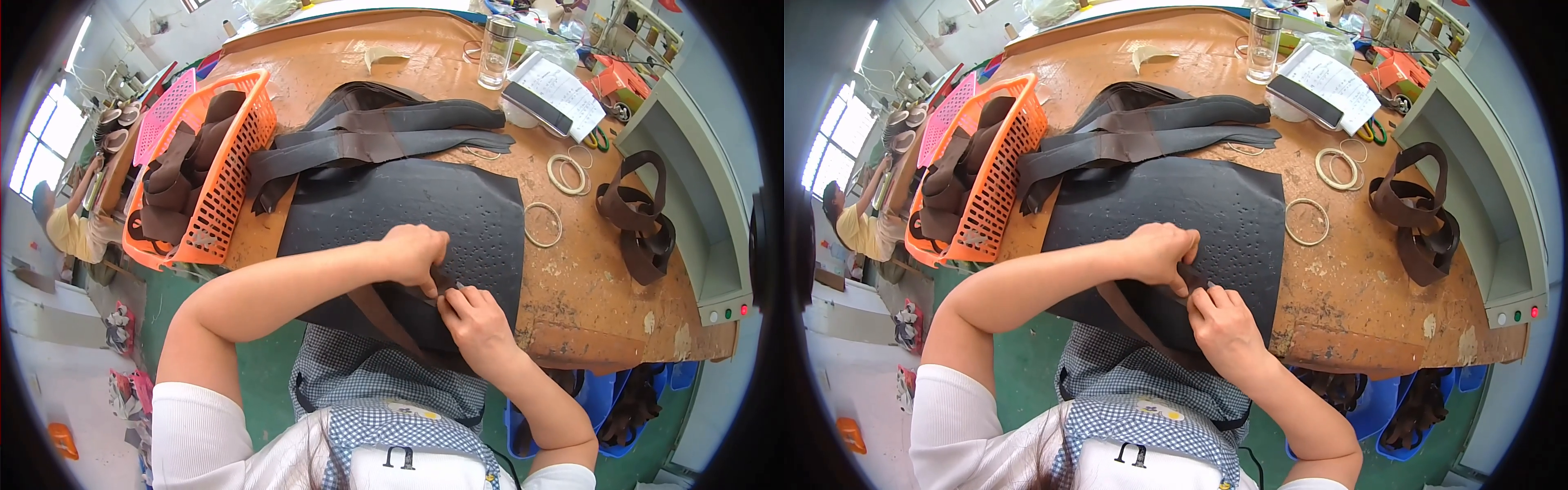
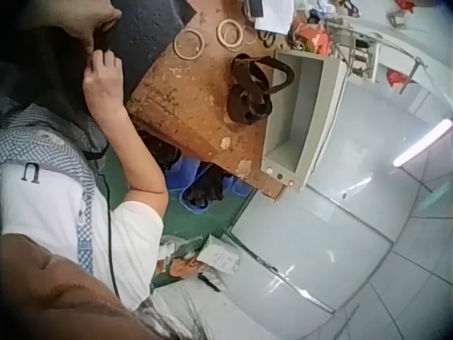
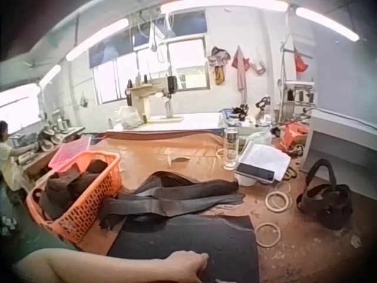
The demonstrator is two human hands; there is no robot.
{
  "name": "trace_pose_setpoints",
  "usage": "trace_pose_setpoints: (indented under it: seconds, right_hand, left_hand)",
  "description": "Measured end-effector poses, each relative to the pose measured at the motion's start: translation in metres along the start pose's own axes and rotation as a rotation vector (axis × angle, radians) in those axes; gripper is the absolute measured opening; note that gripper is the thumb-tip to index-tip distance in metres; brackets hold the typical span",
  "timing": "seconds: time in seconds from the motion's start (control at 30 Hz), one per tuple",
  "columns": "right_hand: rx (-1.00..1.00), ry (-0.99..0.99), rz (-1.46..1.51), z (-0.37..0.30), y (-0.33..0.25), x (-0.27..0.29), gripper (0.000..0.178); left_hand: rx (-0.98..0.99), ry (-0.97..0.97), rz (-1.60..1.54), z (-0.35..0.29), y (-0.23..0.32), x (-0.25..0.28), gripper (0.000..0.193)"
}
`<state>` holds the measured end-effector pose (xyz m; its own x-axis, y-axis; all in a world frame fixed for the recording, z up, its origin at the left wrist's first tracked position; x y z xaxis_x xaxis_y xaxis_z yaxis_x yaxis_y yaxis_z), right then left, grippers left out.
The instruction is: The recorder is manually inspecting and assembling leather shoe upper components at a factory workbench.
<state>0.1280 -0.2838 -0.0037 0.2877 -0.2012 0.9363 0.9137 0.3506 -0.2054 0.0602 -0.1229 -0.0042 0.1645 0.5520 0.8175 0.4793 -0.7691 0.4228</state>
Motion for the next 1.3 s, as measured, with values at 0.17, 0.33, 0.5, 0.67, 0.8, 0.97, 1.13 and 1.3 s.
trace_pose_setpoints:
  seconds: [0.17, 0.33, 0.5, 0.67, 0.8, 0.97, 1.13, 1.3]
  right_hand:
    - [0.011, 0.0, 0.002, -0.004, 0.0, 0.003, 0.041]
    - [-0.052, -0.034, 0.022, -0.003, -0.002, 0.006, 0.053]
    - [-0.047, -0.091, -0.142, 0.002, -0.008, -0.006, 0.059]
    - [-0.071, -0.17, -0.277, 0.015, -0.006, -0.011, 0.061]
    - [-0.11, -0.213, -0.406, 0.023, -0.01, -0.02, 0.064]
    - [-0.195, -0.329, -0.525, 0.012, -0.029, -0.022, 0.055]
    - [-0.305, -0.302, -0.402, -0.007, -0.026, 0.009, 0.041]
    - [-0.429, -0.044, 0.094, 0.036, 0.015, 0.043, 0.039]
  left_hand:
    - [0.09, -0.035, -0.008, 0.006, -0.008, 0.002, 0.044]
    - [0.09, -0.044, 0.111, 0.002, -0.014, 0.011, 0.039]
    - [0.141, -0.087, 0.162, -0.004, -0.029, 0.022, 0.037]
    - [0.126, -0.064, 0.145, 0.0, -0.033, 0.029, 0.034]
    - [0.148, -0.047, 0.051, -0.006, -0.045, 0.031, 0.029]
    - [0.15, 0.008, 0.216, -0.02, -0.047, 0.039, 0.02]
    - [0.03, 0.184, 0.184, -0.039, -0.034, 0.03, 0.015]
    - [-0.142, 0.267, 0.101, -0.049, -0.005, 0.037, 0.013]
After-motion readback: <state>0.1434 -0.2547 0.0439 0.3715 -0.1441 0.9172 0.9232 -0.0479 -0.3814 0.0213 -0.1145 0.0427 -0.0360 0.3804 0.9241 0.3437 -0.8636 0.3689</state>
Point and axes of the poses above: each hand's wrist, its own z-axis towards the middle knuckle, its own x-axis out of the back of the hand, y = z × x, the point moved 4 cm from there along z, towards the middle knuckle, and after that the axes turned 1 degree about -x, right-handed, at the moved point
